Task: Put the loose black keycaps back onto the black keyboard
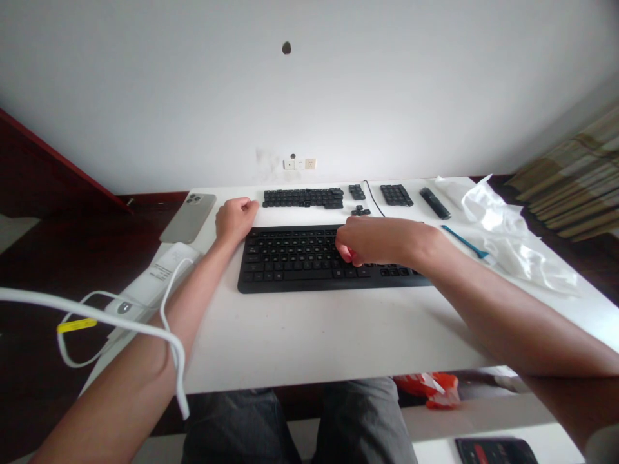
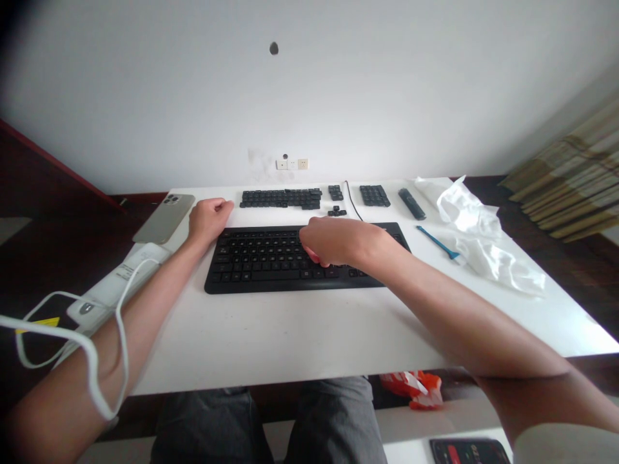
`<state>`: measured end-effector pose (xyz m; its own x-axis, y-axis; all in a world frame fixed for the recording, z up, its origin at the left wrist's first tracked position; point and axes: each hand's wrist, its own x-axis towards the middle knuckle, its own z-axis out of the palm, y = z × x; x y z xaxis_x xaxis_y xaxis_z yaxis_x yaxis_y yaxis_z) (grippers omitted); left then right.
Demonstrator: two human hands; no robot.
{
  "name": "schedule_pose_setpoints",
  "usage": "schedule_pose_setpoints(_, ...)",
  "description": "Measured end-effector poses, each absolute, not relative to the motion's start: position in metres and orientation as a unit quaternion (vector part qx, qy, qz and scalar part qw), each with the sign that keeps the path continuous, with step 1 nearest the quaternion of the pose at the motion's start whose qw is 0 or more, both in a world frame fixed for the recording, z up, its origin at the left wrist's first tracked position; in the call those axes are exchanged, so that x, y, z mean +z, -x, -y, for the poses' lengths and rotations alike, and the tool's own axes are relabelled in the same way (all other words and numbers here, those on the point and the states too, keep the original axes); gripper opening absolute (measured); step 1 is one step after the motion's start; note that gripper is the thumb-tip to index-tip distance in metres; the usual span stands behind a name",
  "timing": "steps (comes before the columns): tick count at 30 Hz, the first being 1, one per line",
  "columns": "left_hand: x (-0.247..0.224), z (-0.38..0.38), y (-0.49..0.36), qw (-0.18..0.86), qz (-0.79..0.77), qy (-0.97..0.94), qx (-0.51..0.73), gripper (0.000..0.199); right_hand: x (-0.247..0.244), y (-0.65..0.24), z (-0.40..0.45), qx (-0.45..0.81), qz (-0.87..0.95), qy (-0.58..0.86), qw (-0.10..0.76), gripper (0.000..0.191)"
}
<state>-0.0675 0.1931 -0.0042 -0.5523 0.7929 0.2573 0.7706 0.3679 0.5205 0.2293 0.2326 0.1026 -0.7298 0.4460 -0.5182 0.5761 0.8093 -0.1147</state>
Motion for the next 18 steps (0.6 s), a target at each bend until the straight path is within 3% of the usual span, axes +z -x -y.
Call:
schedule_pose_setpoints(13,-0.003,-0.192,0.066,0.014,-0.824,-0.478,0.303,0.034,0.097,-0.228,-0.257,-0.181,-0.926,-0.243,0.224,0.016)
schedule_pose_setpoints(18,-0.003,-0.192,0.066,0.014,-0.826,-0.479,0.296,0.035,0.098,-0.224,-0.255,-0.106,-0.93,-0.287,0.204,0.038)
